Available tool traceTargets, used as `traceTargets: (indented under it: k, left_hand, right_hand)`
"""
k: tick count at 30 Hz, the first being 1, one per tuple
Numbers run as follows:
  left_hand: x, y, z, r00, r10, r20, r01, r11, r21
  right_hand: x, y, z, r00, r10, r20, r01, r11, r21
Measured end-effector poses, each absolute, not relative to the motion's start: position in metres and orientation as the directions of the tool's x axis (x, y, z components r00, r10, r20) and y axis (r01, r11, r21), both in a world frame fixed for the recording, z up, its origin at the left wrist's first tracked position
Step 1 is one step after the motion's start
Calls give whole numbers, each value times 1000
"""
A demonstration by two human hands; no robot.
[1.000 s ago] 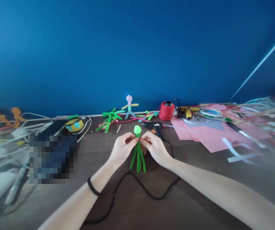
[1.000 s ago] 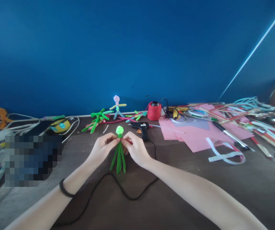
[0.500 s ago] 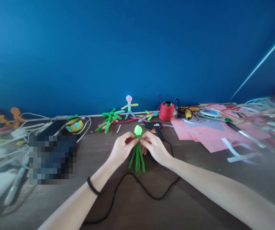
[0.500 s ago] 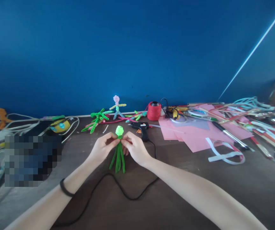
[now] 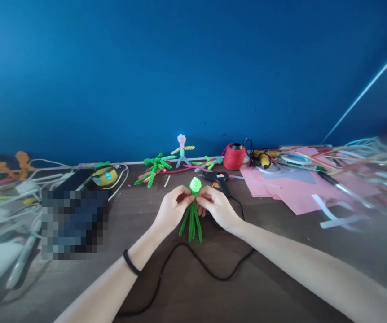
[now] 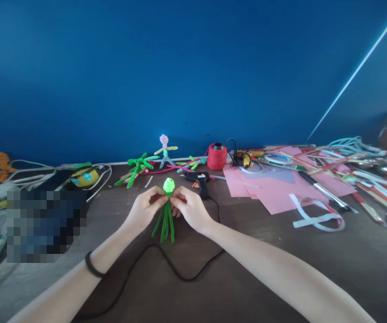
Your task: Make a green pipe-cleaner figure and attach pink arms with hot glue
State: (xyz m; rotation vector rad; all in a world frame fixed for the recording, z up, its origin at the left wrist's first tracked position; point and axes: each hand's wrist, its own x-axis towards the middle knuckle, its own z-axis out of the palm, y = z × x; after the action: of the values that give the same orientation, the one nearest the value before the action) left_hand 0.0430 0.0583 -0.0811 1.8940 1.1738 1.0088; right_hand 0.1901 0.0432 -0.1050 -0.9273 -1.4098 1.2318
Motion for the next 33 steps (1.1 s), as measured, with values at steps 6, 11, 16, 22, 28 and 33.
traceTargets:
  k: [6, 11, 16, 22, 28, 33]
  left_hand:
    - [42, 56, -83, 317, 898, 306, 472, -429, 771]
    - [43, 53, -84, 326, 857, 398, 533, -515, 671]
    - [44, 51, -85, 304, 884, 355, 540, -467, 700]
    - [46, 52, -85, 282, 914, 293, 447, -395, 803]
    - [47, 52, -85, 236, 937, 259, 375, -334, 865]
    - [47, 51, -84, 247, 935, 255, 318, -326, 890]
  right_hand:
    - [191, 44, -107, -177, 960, 218, -14, 219, -976]
    - [191, 45, -108, -186, 956, 228, -7, 231, -973]
    - [191, 45, -108, -195, 961, 198, -35, 195, -980]
    - [191, 45, -108, -188, 963, 191, -48, 186, -981]
    - [191, 44, -107, -204, 960, 194, -47, 188, -981]
    - [191, 43, -106, -228, 955, 190, -44, 185, -982]
